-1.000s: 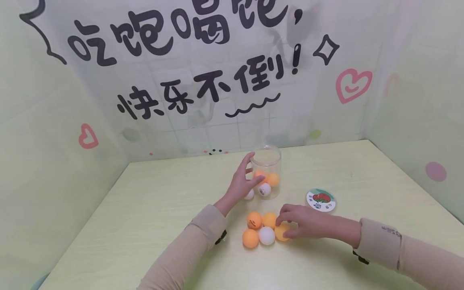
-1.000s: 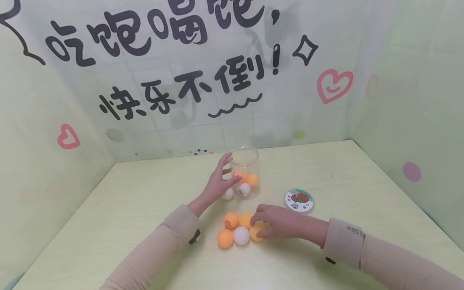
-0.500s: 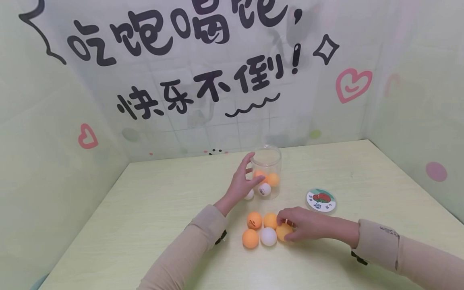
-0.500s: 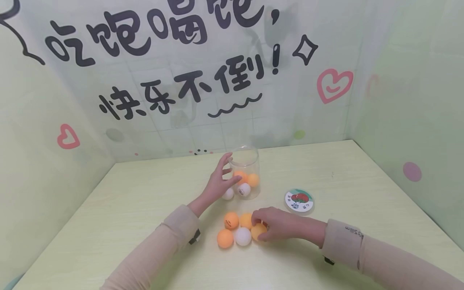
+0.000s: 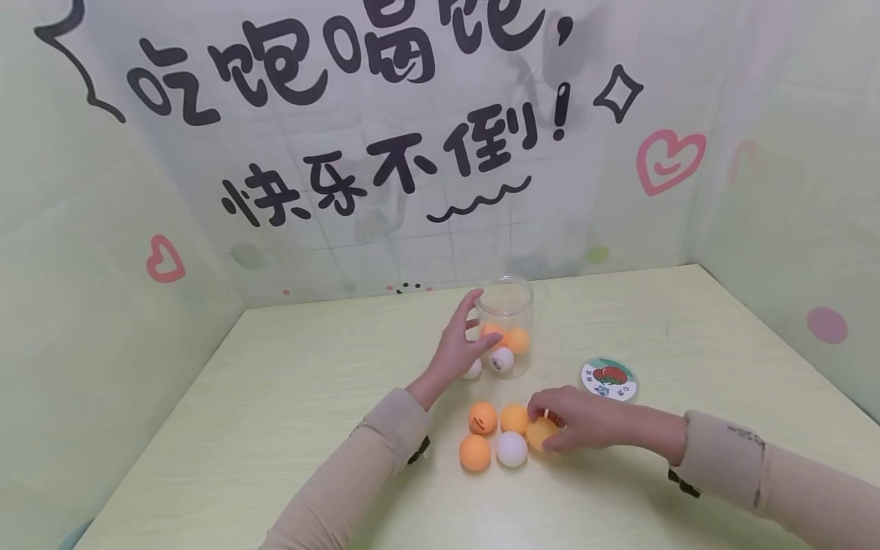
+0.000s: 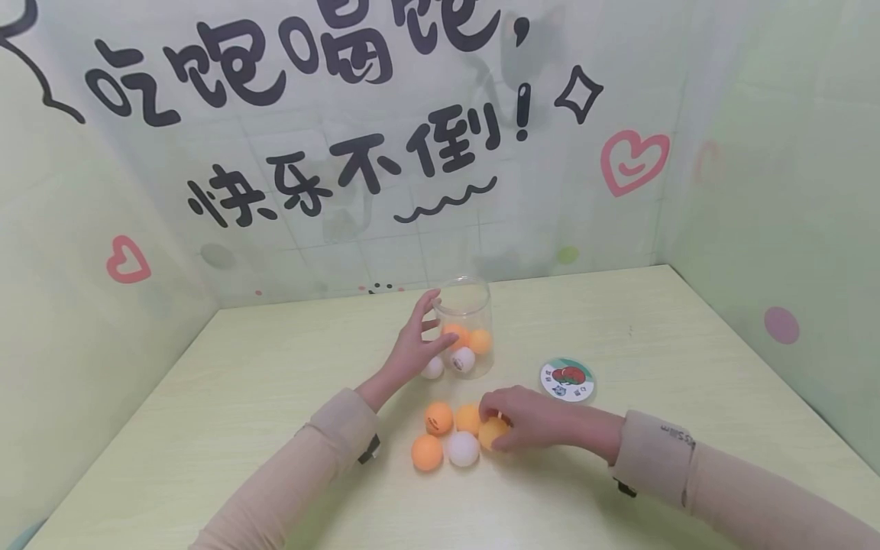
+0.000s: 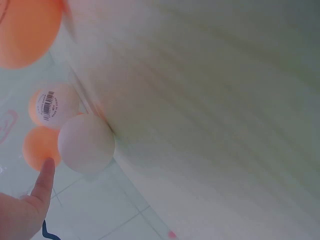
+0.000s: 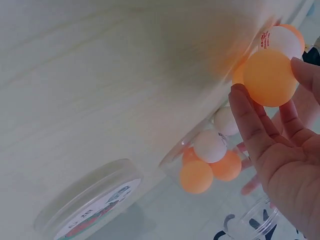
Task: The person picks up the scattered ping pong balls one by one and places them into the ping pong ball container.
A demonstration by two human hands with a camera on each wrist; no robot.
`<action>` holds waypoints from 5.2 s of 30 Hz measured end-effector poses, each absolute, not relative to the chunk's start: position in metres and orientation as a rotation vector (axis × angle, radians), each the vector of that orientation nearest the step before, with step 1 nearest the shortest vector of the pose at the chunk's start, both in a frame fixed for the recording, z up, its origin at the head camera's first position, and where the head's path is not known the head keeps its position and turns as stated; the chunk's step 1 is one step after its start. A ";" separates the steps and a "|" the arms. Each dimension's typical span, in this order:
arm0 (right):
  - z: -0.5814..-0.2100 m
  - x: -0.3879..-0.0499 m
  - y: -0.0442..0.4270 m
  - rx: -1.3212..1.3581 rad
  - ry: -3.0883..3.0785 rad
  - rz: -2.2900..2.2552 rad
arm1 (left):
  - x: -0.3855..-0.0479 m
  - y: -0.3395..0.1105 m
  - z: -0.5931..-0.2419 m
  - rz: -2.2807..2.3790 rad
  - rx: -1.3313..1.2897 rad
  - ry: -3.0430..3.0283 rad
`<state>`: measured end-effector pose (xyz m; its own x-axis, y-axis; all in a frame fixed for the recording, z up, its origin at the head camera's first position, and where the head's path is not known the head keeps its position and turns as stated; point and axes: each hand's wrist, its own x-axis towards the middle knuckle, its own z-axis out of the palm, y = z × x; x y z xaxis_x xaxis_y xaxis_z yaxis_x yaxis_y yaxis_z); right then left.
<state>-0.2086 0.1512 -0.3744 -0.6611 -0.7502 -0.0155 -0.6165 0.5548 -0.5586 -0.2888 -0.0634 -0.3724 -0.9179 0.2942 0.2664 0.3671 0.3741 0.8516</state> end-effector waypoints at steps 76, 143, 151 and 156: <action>-0.280 -0.299 0.139 -1.146 2.973 -0.793 | -0.288 -0.063 -0.370 -1.639 -0.650 -2.505; -0.369 -0.201 0.153 -1.364 2.533 -0.505 | -0.291 -0.063 -0.372 -1.628 -0.615 -2.543; -0.369 -0.200 0.149 -1.203 2.463 -0.582 | -0.290 -0.063 -0.372 -1.628 -0.617 -2.541; -0.368 -0.199 0.149 -1.169 2.455 -0.585 | -0.291 -0.063 -0.372 -1.629 -0.615 -2.540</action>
<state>-0.1993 0.1486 -0.3684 -0.5939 -0.7922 -0.1402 -0.6438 0.5725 -0.5077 -0.2905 -0.0633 -0.3725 -0.9184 0.2965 0.2621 0.3619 0.3613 0.8594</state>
